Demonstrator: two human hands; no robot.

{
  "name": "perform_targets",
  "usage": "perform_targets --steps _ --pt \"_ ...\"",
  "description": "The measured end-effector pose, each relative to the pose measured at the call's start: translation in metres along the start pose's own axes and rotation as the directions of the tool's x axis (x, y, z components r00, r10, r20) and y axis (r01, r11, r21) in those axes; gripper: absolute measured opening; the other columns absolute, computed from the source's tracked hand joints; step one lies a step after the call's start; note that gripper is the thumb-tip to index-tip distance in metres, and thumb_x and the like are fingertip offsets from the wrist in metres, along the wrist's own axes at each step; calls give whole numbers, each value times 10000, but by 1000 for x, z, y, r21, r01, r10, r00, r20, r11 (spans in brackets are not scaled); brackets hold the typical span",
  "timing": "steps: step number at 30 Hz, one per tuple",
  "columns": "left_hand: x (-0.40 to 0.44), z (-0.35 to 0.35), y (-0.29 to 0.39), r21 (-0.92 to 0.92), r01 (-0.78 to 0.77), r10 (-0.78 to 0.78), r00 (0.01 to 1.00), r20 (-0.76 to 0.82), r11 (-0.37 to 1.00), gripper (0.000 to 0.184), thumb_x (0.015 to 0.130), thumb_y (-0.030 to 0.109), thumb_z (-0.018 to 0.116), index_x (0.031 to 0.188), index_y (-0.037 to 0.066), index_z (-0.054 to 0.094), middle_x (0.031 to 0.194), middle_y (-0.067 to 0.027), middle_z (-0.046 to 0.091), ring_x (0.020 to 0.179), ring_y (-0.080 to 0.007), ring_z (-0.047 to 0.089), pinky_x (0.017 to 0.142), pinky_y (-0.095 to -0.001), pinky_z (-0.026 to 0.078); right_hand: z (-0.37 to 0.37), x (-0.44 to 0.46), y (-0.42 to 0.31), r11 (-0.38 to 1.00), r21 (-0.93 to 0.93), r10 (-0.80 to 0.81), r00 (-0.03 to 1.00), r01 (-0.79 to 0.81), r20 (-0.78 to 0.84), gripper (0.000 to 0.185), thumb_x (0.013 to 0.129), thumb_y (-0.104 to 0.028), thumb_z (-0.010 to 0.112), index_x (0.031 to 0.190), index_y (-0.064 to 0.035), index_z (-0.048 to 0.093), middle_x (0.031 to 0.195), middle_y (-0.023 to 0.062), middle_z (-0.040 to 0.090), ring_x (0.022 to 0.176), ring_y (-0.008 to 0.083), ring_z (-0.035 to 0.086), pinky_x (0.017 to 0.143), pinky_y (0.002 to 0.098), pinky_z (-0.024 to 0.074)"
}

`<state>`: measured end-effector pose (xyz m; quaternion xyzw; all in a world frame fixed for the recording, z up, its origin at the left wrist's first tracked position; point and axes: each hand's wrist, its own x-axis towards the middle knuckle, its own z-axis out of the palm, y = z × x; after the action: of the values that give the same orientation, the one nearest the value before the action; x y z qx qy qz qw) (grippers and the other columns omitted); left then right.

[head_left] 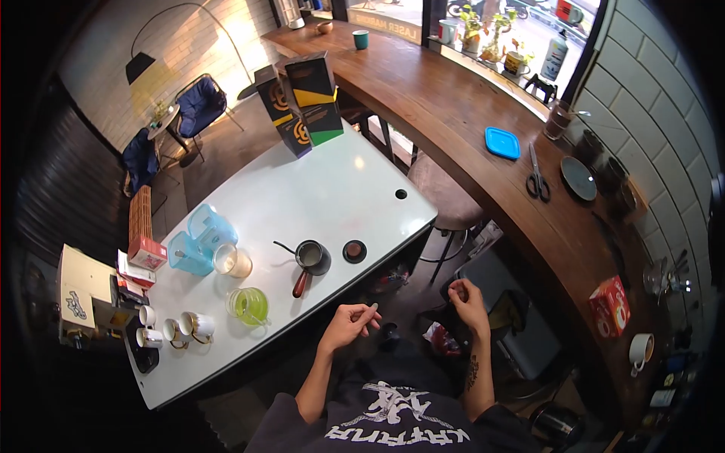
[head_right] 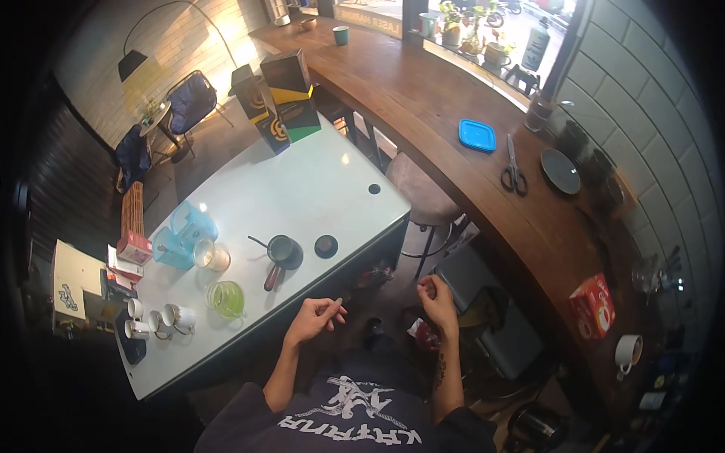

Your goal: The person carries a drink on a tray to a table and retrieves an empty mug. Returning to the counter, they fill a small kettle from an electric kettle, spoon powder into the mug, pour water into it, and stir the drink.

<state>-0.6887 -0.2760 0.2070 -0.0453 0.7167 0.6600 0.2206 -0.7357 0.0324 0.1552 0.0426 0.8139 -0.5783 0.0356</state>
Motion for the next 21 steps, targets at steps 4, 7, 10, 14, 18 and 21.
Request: perform_targets --steps 4,7,10,14,18,21 --pt "-9 -8 0 -2 -31 30 988 -149 1000 301 994 283 590 948 10 708 721 -18 668 563 -41 544 515 -190 422 2 34 9 1000 19 -23 998 22 61 92 907 -65 642 946 9 603 767 5 594 679 69 559 621 228 455" --pt "-18 -15 -5 -32 -73 60 953 -297 997 257 989 252 603 967 15 701 692 0 639 563 -32 533 518 -183 417 18 48 20 996 84 -18 992 7 121 85 920 -64 634 942 12 603 771 7 600 684 66 565 629 230 476" --pt "-26 -26 -10 -43 -181 140 872 -468 983 203 977 200 622 951 13 696 660 21 600 544 -15 514 494 -169 392 45 62 22 992 68 -111 985 103 134 95 936 -79 629 898 6 615 769 2 613 683 61 573 620 230 494" --pt "-27 -38 -22 6 -235 181 731 -657 972 150 958 137 641 956 -5 685 653 34 568 551 -9 473 491 -163 368 82 74 -21 989 -35 -134 970 144 205 150 869 -93 676 961 21 645 827 154 664 773 214 645 706 314 496" --pt "-23 -52 -23 225 -257 334 551 -765 940 130 922 97 677 976 -21 674 731 22 539 628 -19 469 502 -172 381 130 89 -71 939 -119 -273 910 322 312 235 846 -123 706 1039 -6 641 861 169 630 799 311 650 739 392 505" --pt "-25 -69 -11 311 -221 381 572 -726 924 157 891 88 695 1029 15 676 885 -45 565 770 -94 557 567 -217 456 167 98 -82 850 -203 -433 864 486 256 333 818 -126 735 1104 -12 609 959 198 587 876 361 619 781 439 499"
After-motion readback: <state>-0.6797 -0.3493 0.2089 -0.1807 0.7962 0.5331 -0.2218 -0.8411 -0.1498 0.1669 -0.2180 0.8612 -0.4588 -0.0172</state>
